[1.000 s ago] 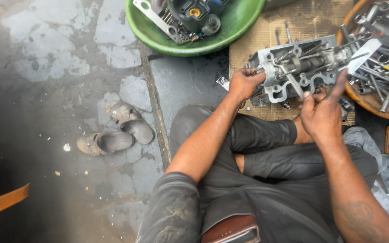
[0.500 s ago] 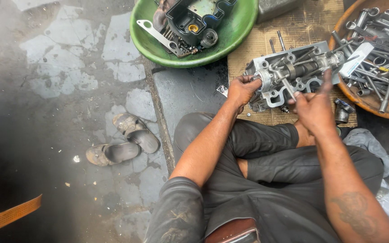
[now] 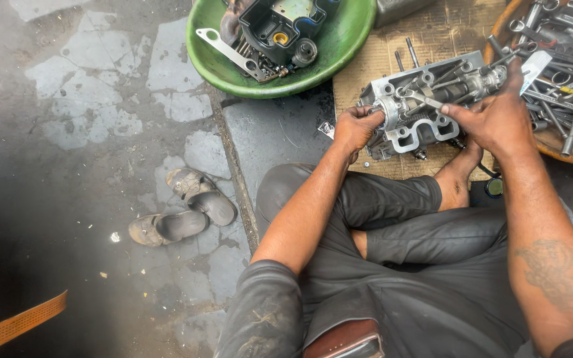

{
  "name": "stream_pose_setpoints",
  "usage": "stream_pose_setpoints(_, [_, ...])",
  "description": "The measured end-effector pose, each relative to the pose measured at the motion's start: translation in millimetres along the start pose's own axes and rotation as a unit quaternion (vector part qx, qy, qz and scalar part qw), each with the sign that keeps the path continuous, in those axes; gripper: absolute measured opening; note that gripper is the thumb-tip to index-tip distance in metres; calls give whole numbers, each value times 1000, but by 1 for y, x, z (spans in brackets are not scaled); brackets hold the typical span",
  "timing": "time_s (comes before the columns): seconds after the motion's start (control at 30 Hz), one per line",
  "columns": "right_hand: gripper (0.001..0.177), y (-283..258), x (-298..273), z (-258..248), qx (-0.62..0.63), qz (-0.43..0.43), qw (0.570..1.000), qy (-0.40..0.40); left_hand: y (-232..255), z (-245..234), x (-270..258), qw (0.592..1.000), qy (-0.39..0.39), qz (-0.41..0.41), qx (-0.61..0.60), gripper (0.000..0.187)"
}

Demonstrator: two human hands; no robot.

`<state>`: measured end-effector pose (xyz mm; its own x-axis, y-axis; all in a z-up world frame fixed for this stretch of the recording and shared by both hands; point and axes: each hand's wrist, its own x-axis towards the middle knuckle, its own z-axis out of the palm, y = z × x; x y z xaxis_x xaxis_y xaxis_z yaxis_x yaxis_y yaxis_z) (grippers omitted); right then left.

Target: The person sits on the floor and uses a wrench to tighten bolts on a disassembled engine block. They then apply a blue sealant to a small metal gasket and place it onto the engine.

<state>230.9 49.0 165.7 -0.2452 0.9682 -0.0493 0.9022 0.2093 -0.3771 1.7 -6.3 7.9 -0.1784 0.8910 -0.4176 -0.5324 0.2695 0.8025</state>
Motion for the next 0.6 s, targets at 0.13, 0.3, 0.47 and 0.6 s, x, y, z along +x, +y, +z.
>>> stream_pose_setpoints(0.13, [117, -6, 7, -2, -15, 16, 1000, -9, 2, -1, -1, 1000, 3, -5, 1, 38])
stream_pose_setpoints(0.3, [107, -20, 2, 0, -14, 32, 999, -23, 2, 0, -2, 1000, -5, -5, -5, 38])
stream_pose_setpoints(0.47, [91, -22, -31, 18, 77, 29, 997, -1, 3, -3, -2, 1000, -2, 8, 0, 38])
stream_pose_setpoints(0.6, [100, -1, -29, 3, -33, -76, 995, -55, -3, 0, -1, 1000, -2, 25, -1, 38])
